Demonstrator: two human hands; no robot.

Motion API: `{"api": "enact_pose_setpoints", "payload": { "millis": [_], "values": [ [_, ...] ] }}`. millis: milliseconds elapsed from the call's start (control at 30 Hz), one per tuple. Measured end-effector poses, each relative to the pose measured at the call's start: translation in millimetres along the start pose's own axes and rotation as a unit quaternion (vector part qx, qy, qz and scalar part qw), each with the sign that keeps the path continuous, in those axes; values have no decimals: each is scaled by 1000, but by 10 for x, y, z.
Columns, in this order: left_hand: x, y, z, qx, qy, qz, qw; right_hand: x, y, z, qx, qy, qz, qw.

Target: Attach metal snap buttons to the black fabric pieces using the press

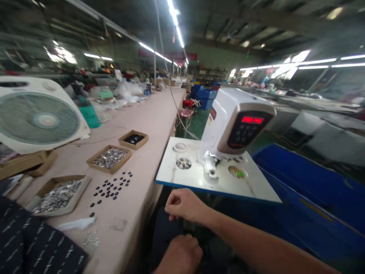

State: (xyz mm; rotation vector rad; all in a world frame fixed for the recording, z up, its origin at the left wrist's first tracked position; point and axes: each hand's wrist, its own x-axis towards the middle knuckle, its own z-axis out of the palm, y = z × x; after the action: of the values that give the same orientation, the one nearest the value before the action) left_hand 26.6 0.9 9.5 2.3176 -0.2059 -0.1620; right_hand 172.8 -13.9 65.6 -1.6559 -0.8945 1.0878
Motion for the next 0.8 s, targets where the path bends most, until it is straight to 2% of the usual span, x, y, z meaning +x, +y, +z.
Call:
{"api": "enact_pose_setpoints", "payload": {
  "millis": [33,133,200,333,433,533,700,800],
  "values": [
    [-8,-9,39,20,-1,-9,1000,-247,101,-120,23,24,9,999],
    [-58,25,118,149,62,28,986,-916,391,-362,34,118,3,992],
    [-96,99,144,194,99,75,973,-1275,538,-404,28,153,8,988],
    [-112,338,169,211,128,170,954,-1792,658,-322,11,174,33,984],
    [-67,545,151,220,162,217,937,-2059,651,-251,-34,207,29,977],
    [-21,706,111,224,198,237,925,-2254,657,-210,-60,227,7,972],
    [-20,822,102,227,223,247,915,-2406,717,-191,-90,266,-51,959],
    [-43,862,111,231,219,246,915,-2427,721,-202,-123,285,-118,943]
  ]
}}
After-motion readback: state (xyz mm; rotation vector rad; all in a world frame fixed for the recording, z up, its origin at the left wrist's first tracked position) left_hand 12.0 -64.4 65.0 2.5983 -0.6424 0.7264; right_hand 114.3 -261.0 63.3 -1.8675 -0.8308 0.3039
